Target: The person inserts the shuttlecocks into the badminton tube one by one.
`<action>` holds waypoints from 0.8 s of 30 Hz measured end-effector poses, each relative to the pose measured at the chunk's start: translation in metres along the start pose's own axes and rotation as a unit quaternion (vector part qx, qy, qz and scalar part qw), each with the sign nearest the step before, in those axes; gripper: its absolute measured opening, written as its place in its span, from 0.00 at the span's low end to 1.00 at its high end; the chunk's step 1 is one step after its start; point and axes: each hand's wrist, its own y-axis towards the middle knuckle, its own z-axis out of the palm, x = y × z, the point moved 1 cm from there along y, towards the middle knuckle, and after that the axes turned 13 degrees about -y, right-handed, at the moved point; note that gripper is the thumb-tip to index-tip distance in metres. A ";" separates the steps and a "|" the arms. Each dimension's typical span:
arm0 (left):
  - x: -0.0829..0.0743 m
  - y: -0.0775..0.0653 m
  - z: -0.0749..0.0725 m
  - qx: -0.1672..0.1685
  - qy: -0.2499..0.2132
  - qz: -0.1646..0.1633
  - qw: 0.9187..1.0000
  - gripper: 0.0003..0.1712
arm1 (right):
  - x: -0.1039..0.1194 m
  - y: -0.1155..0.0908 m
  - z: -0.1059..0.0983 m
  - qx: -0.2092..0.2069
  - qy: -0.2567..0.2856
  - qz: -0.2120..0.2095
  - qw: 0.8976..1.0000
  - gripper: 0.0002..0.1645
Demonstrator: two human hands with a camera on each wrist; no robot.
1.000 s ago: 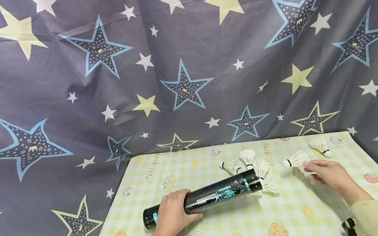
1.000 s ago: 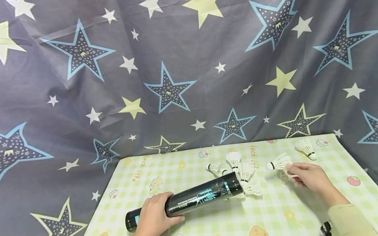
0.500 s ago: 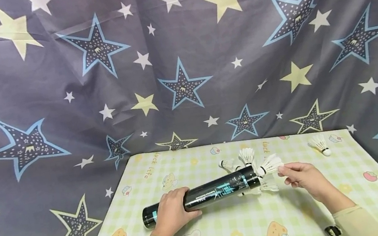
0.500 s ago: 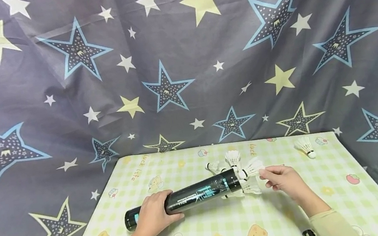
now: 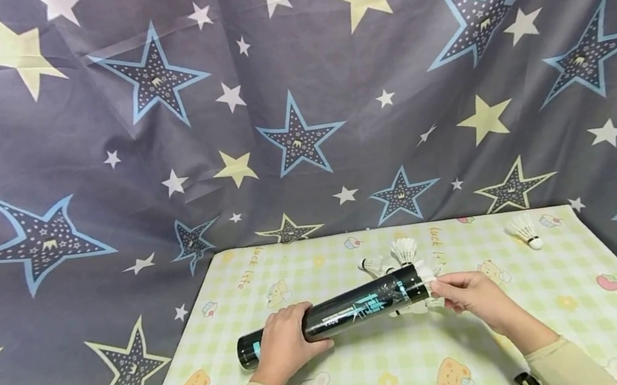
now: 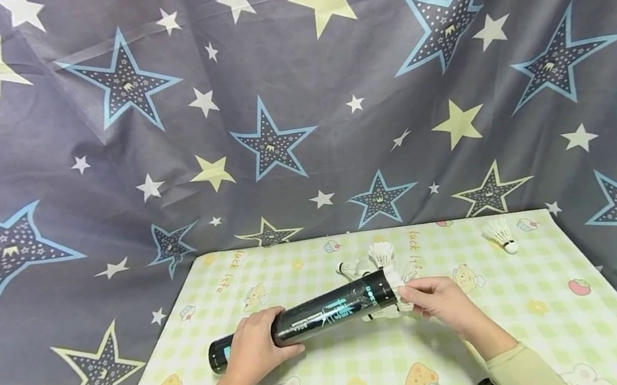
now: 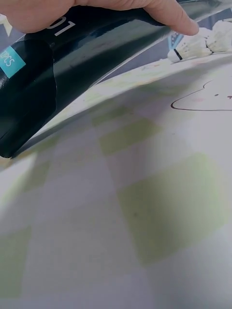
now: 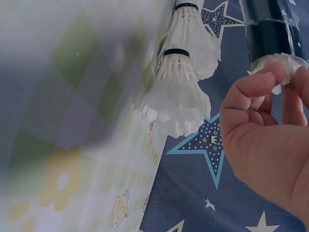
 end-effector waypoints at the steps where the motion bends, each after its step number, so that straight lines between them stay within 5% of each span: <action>1: 0.000 0.000 0.000 -0.001 -0.001 -0.001 1.000 0.50 | 0.001 -0.001 0.001 0.003 -0.001 -0.006 1.000 0.19; 9: -0.002 0.001 -0.001 0.003 -0.004 0.011 1.000 0.49 | -0.001 -0.006 0.006 0.043 -0.012 -0.073 0.996 0.19; 14: -0.001 0.000 -0.001 0.004 -0.010 0.006 1.000 0.49 | -0.003 -0.009 0.006 0.049 -0.015 -0.070 0.996 0.20; 24: -0.002 -0.002 -0.001 0.007 -0.006 0.006 1.000 0.48 | -0.002 -0.016 0.010 -0.051 -0.010 -0.077 0.996 0.25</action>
